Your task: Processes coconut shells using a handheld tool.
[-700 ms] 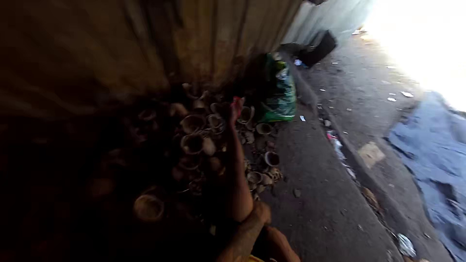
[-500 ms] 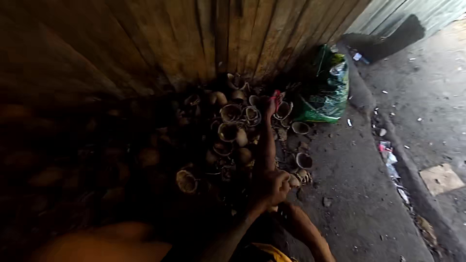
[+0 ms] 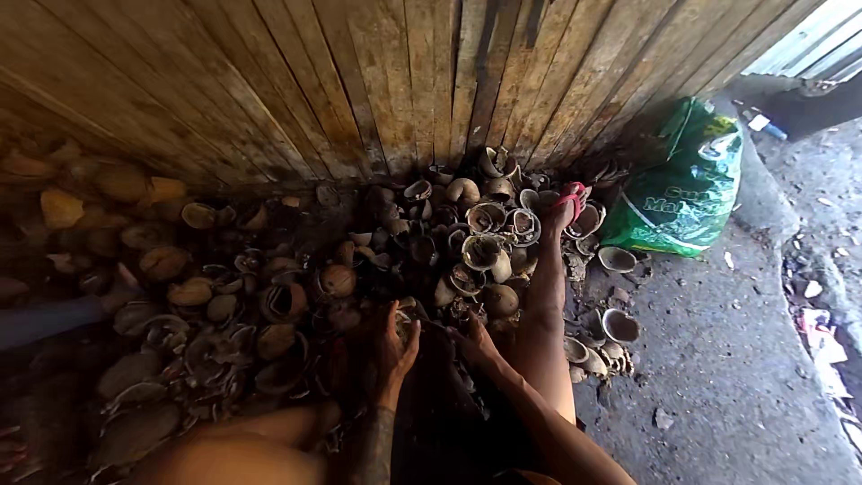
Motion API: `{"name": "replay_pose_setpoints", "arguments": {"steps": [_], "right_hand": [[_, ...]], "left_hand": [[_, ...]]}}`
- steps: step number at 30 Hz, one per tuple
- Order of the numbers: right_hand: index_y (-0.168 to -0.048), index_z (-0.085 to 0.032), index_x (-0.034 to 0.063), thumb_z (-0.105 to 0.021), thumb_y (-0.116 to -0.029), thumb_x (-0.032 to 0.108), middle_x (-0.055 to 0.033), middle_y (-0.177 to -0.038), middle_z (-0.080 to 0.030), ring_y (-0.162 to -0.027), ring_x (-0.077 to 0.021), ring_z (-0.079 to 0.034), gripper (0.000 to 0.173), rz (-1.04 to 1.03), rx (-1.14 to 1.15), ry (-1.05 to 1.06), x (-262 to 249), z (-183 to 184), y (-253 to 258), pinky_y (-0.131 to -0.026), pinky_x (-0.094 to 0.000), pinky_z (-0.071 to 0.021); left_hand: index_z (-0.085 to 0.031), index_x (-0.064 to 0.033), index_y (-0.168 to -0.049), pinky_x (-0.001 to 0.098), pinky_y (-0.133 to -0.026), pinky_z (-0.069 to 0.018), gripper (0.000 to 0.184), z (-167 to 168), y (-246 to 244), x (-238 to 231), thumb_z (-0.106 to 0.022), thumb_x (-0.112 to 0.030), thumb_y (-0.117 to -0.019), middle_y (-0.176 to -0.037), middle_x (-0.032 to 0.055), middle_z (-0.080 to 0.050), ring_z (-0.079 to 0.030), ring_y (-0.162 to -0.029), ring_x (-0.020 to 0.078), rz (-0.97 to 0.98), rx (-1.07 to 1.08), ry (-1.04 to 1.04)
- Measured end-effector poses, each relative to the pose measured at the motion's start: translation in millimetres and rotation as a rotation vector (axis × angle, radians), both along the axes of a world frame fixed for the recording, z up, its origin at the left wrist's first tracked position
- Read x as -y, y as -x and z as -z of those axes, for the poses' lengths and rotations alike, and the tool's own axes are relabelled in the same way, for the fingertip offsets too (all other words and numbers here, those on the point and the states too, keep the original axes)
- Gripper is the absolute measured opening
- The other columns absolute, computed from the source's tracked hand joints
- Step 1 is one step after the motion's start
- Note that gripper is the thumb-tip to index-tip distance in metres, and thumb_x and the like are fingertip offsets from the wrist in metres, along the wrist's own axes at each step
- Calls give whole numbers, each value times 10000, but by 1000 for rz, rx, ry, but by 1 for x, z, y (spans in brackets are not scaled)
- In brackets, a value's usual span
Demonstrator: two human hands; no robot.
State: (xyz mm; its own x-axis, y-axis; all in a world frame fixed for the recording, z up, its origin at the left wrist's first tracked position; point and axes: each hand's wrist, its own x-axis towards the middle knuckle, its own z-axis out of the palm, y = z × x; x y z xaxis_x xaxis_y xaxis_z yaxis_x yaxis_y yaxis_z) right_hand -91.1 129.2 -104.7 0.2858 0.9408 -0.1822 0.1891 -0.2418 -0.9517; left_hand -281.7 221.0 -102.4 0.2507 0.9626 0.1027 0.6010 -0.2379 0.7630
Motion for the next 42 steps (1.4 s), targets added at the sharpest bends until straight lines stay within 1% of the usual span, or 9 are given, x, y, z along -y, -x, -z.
{"name": "replay_pose_setpoints", "arguments": {"steps": [5,9,14,21,25,30,36,39,42], "right_hand": [[-1235,-551,-28,-710,-932,235,-55,-873,-650,-696,-111,-645,432,189,-288,74,19,-28,56,-666,-304,-590],[-876,-671,29,-894,-709,159,-8,-724,-668,-638,-63,-630,307,438,-141,54,-15,-4,58,-639,-266,-565],[-964,-693,3,-926,-656,138,-30,-840,-737,-781,-64,-706,409,272,-170,-72,-39,28,14,-783,-260,-611],[-864,-632,61,-748,-759,15,27,-689,-607,-587,-37,-573,163,400,-237,145,-8,-57,83,-567,-222,-511],[-739,-608,120,-830,-734,83,59,-619,-585,-528,-32,-547,226,350,-211,105,-16,-21,61,-519,-229,-493],[-769,-622,90,-876,-682,78,8,-645,-629,-556,-82,-594,269,337,-358,52,-23,16,26,-552,-277,-536],[-817,-631,63,-791,-801,58,-8,-650,-619,-501,-90,-551,161,365,-360,50,0,-86,55,-481,-259,-495],[-900,-610,27,-763,-825,28,-41,-665,-588,-488,-114,-516,170,474,-456,245,-1,-80,68,-464,-281,-474],[-883,-601,24,-788,-822,25,-43,-649,-570,-472,-114,-500,196,565,-450,313,-4,-63,78,-452,-278,-463]], "left_hand": [[-568,0,-1418,425,-1161,-423,561,-7,3,-24,-600,-330,-965,-1420,179,-603,-562,-1345,256,64,58,181],[-688,39,-1196,402,-1091,-483,420,9,7,-37,-479,24,-832,-1294,174,-674,-625,-1248,235,163,183,135],[-755,-27,-996,499,-1206,-323,312,0,8,-45,-488,16,-840,-1325,139,-675,-567,-1337,240,183,134,170],[-700,6,-1219,358,-1097,-493,391,-7,16,-37,-545,-21,-861,-1289,122,-697,-629,-1259,183,125,202,207],[-748,-21,-1001,496,-1166,-401,329,16,11,-35,-531,-48,-754,-1189,127,-735,-639,-1252,254,138,172,-26],[-688,23,-849,353,-987,-536,190,5,2,-40,-523,40,-755,-1159,159,-725,-672,-1141,195,84,337,124],[-730,-1,-996,348,-952,-562,344,-55,16,-48,-481,55,-767,-1209,95,-740,-677,-1167,162,99,409,318],[-708,-13,-1205,345,-1024,-521,375,-27,13,-39,-523,-1,-879,-1275,96,-705,-644,-1209,149,90,237,365],[-684,3,-1267,432,-1202,-371,462,-8,9,-19,-587,-175,-852,-1356,149,-660,-550,-1364,278,110,88,83]]}}
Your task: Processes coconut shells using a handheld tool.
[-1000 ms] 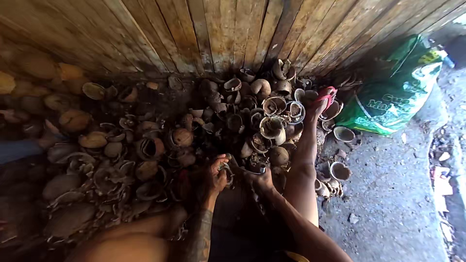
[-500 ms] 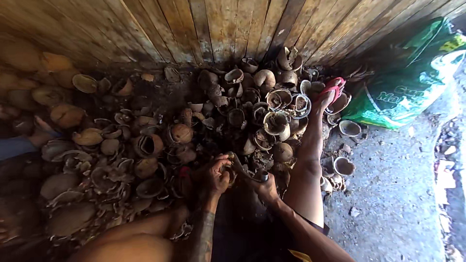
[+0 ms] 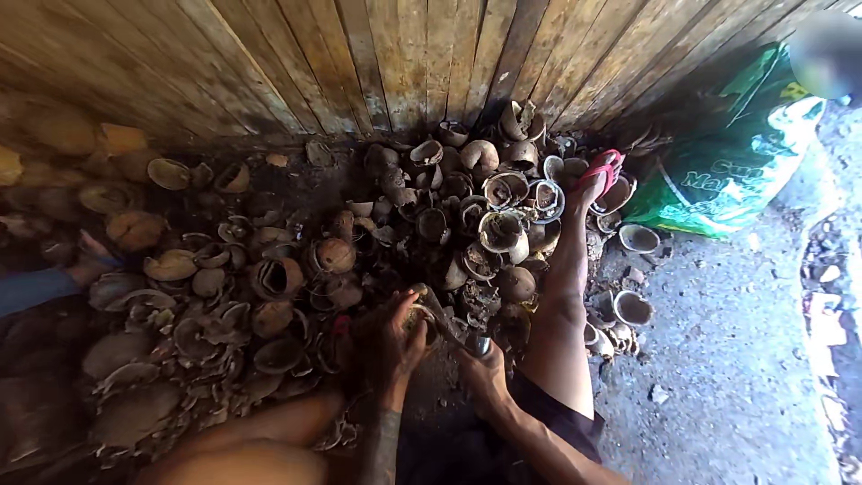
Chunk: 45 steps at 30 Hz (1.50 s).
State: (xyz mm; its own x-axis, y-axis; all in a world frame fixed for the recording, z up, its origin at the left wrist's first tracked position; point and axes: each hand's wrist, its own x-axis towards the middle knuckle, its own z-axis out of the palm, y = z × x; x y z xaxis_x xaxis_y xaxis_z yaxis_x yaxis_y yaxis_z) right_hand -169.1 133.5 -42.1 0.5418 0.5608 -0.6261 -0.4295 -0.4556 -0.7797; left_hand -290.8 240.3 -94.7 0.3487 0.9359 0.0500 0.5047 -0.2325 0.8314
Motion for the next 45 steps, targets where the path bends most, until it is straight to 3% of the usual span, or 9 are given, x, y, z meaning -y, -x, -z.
{"name": "replay_pose_setpoints", "arguments": {"steps": [4,10,15,20,25,29,35,42,45], "right_hand": [[-731,-595,87,-868,-692,114,17,-587,-552,-482,-79,-503,277,-52,233,33,-15,35,-12,-476,-282,-454],[-961,-669,8,-919,-651,133,-10,-879,-718,-825,-40,-678,418,-610,316,-369,-84,94,-107,-826,-254,-588],[-953,-652,12,-865,-755,152,-13,-757,-641,-654,-75,-608,323,-330,258,-133,-22,30,-45,-652,-272,-556],[-750,-610,79,-855,-716,93,28,-622,-572,-535,-58,-533,248,-67,283,13,-4,24,-4,-531,-262,-487],[-912,-650,48,-954,-596,185,14,-789,-686,-723,-38,-657,460,-347,321,-289,-59,103,-81,-723,-241,-589],[-974,-658,16,-941,-636,156,-11,-811,-705,-729,-61,-677,462,-365,275,-267,-54,84,-74,-729,-255,-600],[-891,-601,5,-825,-807,57,-45,-616,-556,-442,-124,-481,245,-64,7,104,-23,21,-27,-421,-306,-454],[-1042,-671,25,-892,-711,260,-73,-904,-677,-820,-159,-645,462,-877,431,-135,-95,33,-96,-807,-393,-556],[-1145,-672,28,-792,-797,213,-115,-955,-710,-873,-229,-693,412,-778,447,-48,-57,3,-49,-824,-470,-575]], "left_hand": [[-702,-9,-1230,573,-1220,-270,504,24,-1,-10,-514,-139,-782,-1369,164,-649,-513,-1393,339,17,21,-123],[-721,-9,-1159,532,-1198,-316,466,35,-1,-22,-505,-184,-785,-1321,173,-672,-543,-1360,321,36,134,-96],[-619,97,-1277,377,-1091,-495,417,6,12,-11,-525,-147,-953,-1319,214,-650,-622,-1254,232,-184,257,-58],[-687,20,-1251,560,-1210,-308,487,10,-6,-3,-491,-152,-839,-1298,164,-690,-561,-1347,331,-17,85,-98],[-733,-30,-1159,583,-1192,-311,464,27,-8,-16,-446,-175,-824,-1205,101,-740,-595,-1309,305,0,127,-174],[-676,56,-1201,510,-1194,-356,457,28,3,-20,-494,-186,-859,-1279,195,-685,-556,-1345,332,-42,241,-98],[-705,36,-1187,509,-1202,-357,449,28,-4,-12,-478,-162,-853,-1261,174,-702,-588,-1315,320,-14,148,-143],[-700,34,-1202,501,-1190,-347,479,32,-10,-10,-453,-109,-818,-1250,176,-706,-594,-1300,322,-83,128,-131],[-698,58,-1191,447,-1173,-413,399,31,-9,0,-485,-54,-873,-1236,204,-704,-621,-1267,320,-139,145,-131]]}}
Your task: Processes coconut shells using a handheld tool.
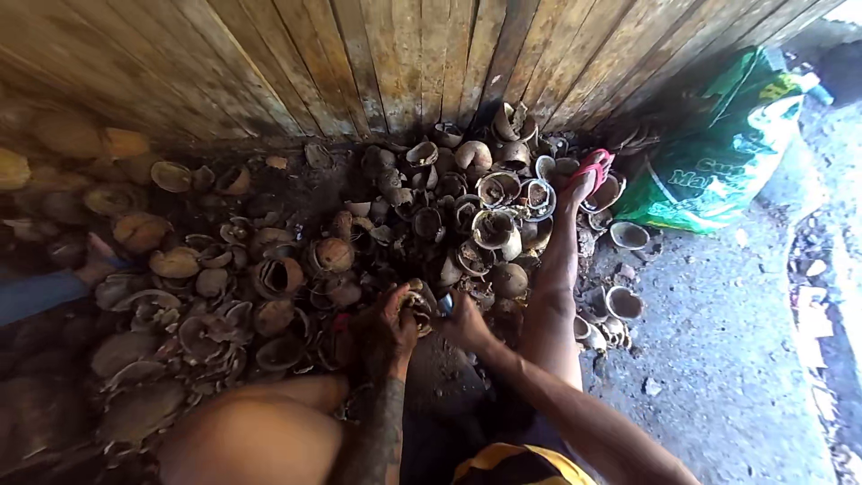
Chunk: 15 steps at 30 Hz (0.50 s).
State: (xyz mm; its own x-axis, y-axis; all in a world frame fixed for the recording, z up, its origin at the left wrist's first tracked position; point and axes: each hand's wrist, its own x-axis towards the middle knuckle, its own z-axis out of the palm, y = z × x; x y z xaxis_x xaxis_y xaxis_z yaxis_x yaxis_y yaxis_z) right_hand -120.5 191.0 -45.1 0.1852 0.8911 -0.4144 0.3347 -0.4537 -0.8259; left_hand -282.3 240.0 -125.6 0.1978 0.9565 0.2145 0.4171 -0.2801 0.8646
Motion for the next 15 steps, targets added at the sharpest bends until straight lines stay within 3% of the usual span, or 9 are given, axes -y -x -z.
{"name": "replay_pose_setpoints", "arguments": {"steps": [3,6,10,15], "right_hand": [[-1033,-651,33,-738,-778,108,-39,-788,-649,-696,-141,-637,281,412,-92,-86,44,-11,34,-662,-369,-557],[-942,-619,54,-746,-749,34,11,-717,-601,-614,-70,-582,232,596,-150,-101,51,-17,43,-589,-270,-521],[-792,-623,88,-804,-715,81,32,-670,-594,-591,-44,-563,196,541,-82,-79,26,6,30,-582,-256,-500],[-742,-633,98,-852,-714,122,39,-702,-650,-656,-1,-613,222,343,-105,-315,32,51,6,-652,-206,-539]], "left_hand": [[-670,96,-1210,421,-1139,-436,430,-3,-13,10,-458,-49,-864,-1249,244,-680,-623,-1248,311,-82,33,5],[-701,64,-1160,445,-1159,-412,423,-8,-18,21,-459,-80,-845,-1209,212,-703,-627,-1243,313,-123,-35,-68],[-726,19,-1104,530,-1201,-324,391,-5,-9,6,-431,-103,-878,-1226,170,-718,-597,-1294,344,9,-96,-110],[-730,3,-1079,522,-1202,-311,399,2,-5,3,-435,-96,-830,-1230,151,-722,-606,-1290,309,23,-76,-112]]}}
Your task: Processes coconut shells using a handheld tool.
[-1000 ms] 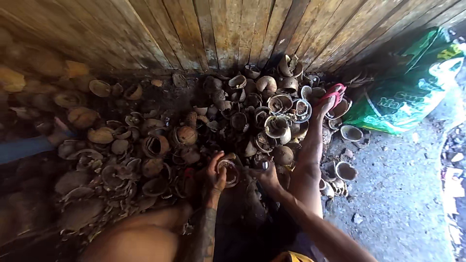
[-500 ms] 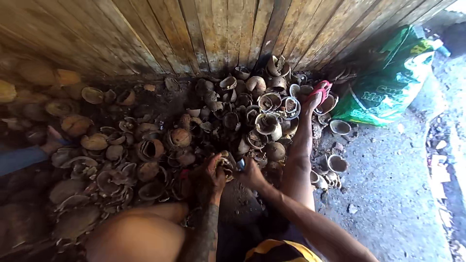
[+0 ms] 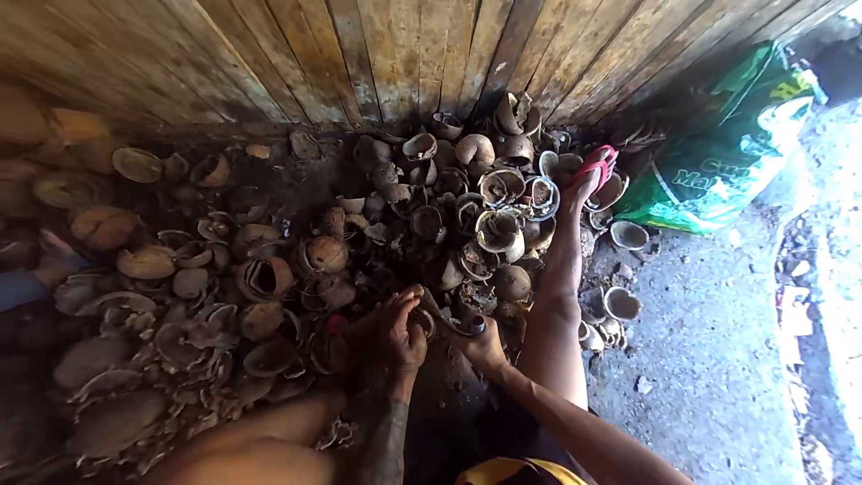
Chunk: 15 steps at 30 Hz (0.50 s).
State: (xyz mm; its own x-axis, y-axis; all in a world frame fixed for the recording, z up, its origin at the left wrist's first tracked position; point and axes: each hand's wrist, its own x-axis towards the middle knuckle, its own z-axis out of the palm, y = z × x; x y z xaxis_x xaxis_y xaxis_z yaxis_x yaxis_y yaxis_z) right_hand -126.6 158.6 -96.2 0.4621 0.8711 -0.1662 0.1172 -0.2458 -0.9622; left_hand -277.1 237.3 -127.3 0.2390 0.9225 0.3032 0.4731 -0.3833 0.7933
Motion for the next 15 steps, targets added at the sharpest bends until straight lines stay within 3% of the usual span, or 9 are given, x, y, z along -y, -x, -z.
{"name": "replay_pose_setpoints", "arguments": {"steps": [5,7,10,13,15], "right_hand": [[-762,-623,98,-838,-743,149,35,-678,-616,-616,-31,-585,222,14,-3,149,-3,-24,5,-617,-242,-521],[-780,-641,82,-889,-690,200,26,-695,-634,-632,-39,-598,290,6,4,118,-15,2,-10,-638,-263,-536],[-898,-691,33,-930,-645,217,14,-830,-717,-780,-7,-669,394,-174,-6,-71,-33,45,-45,-790,-223,-582],[-946,-682,9,-915,-668,168,-9,-845,-710,-789,-30,-664,396,-180,-63,-26,-27,27,-36,-799,-240,-579],[-958,-657,-1,-869,-733,119,-26,-780,-666,-691,-73,-633,331,-19,-159,123,-2,-3,-7,-697,-277,-571]], "left_hand": [[-737,-17,-1090,506,-1202,-337,405,-10,15,-13,-423,-64,-838,-1231,117,-727,-586,-1319,293,177,30,103],[-743,-22,-1038,507,-1194,-355,392,-7,15,-18,-412,-117,-851,-1199,124,-736,-603,-1297,291,191,63,70],[-738,0,-1011,484,-1186,-370,392,-5,14,-19,-406,-144,-862,-1177,153,-738,-621,-1270,303,234,92,69],[-714,55,-1121,428,-1190,-382,416,-9,28,-33,-432,-109,-863,-1252,198,-699,-581,-1319,306,292,98,218],[-674,51,-1221,417,-1139,-448,381,-16,33,-41,-521,-105,-910,-1303,196,-667,-597,-1295,267,195,41,261]]}}
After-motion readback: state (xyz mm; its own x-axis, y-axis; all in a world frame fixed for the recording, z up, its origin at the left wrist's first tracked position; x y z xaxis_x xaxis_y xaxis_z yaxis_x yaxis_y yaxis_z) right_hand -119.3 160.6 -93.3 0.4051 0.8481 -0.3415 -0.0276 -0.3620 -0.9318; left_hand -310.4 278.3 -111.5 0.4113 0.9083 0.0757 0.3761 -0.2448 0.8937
